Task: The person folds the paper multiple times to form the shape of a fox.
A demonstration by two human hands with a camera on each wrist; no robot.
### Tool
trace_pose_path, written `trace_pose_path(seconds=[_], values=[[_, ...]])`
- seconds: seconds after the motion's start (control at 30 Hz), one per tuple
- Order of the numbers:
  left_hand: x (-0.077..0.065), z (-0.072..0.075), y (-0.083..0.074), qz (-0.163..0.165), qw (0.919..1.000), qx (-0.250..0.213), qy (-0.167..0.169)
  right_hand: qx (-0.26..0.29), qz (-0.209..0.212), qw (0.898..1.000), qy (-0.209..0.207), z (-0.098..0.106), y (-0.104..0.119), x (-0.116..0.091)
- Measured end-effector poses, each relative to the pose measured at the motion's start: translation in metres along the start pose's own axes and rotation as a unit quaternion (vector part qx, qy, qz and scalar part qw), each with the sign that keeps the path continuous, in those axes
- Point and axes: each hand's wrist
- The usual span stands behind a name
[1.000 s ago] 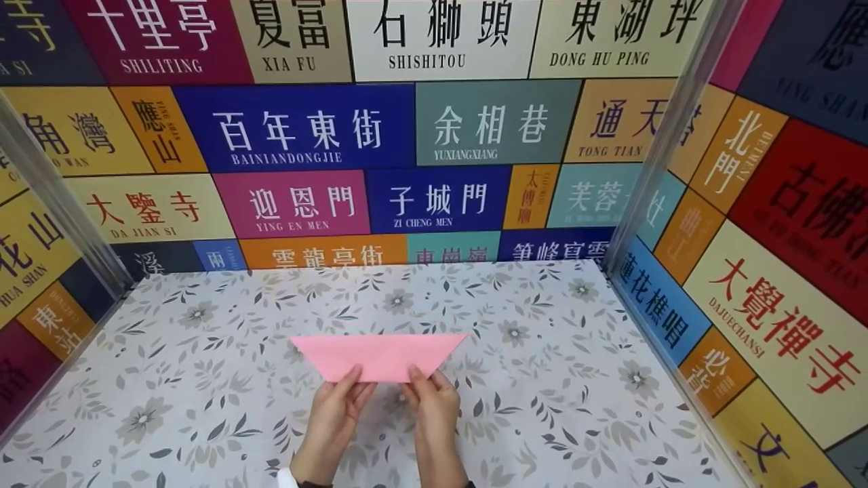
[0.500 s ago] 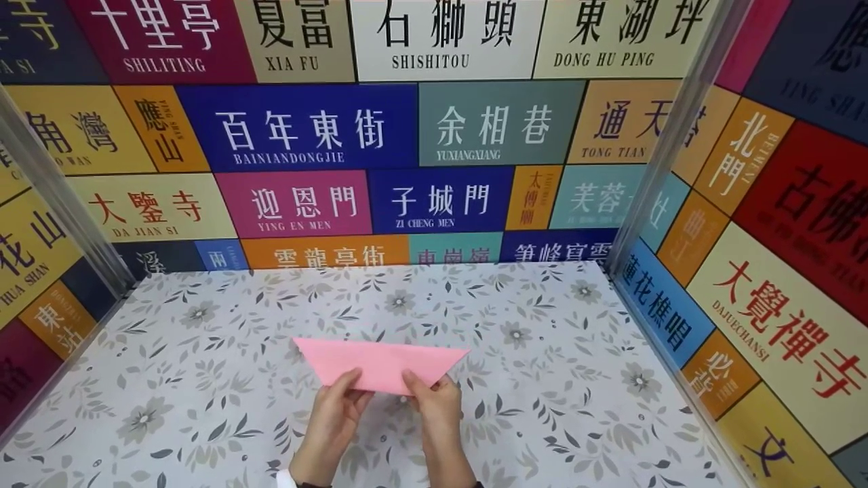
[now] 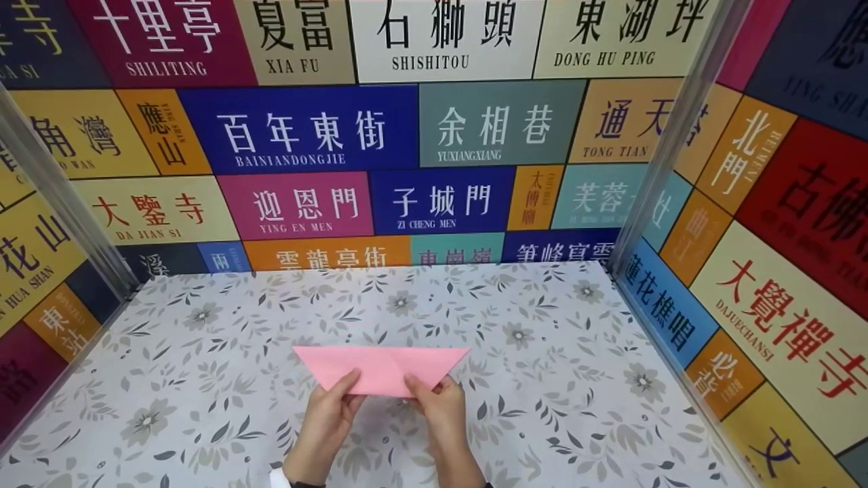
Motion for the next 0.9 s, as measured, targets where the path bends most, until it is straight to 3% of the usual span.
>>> trace_pose_path(seconds=[0.13, 0.27, 0.33, 0.4, 0.47, 0.53, 0.67, 0.83, 0.9], values=[[0.0, 0.006, -0.011, -0.013, 0.9994, 0.025, 0.02, -0.024, 0.006, 1.0, -0.011, 0.006, 0.002, 0.002], [0.005, 0.018, -0.044, -0.075, 0.9957, 0.051, 0.019, -0.039, 0.011, 0.999, -0.011, 0.015, 0.008, 0.008], [0.008, 0.022, -0.064, -0.117, 0.9888, 0.092, 0.014, -0.043, 0.015, 0.999, -0.005, 0.02, 0.012, 0.01], [0.011, 0.022, -0.08, -0.148, 0.9757, 0.16, 0.021, -0.054, 0.018, 0.998, -0.001, 0.025, 0.016, 0.012], [0.013, 0.018, -0.094, -0.177, 0.9524, 0.245, 0.04, -0.064, 0.019, 0.998, 0.002, 0.029, 0.02, 0.014], [0.014, 0.013, -0.103, -0.195, 0.9216, 0.327, 0.072, -0.076, 0.02, 0.997, 0.004, 0.031, 0.023, 0.015], [0.016, 0.002, -0.113, -0.206, 0.8491, 0.464, 0.146, -0.102, 0.024, 0.994, 0.012, 0.033, 0.026, 0.016], [0.024, -0.011, -0.117, -0.13, 0.7651, 0.591, 0.219, -0.128, 0.032, 0.991, 0.029, 0.033, 0.028, 0.017], [0.028, -0.015, -0.115, -0.087, 0.743, 0.617, 0.244, -0.137, 0.032, 0.989, 0.04, 0.033, 0.03, 0.018]])
Point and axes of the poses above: each hand's wrist, its own x-axis towards the middle knuckle, its own z-axis out of the back of the hand, y = z × x, and after that the axes turned 1 degree about z, right-handed
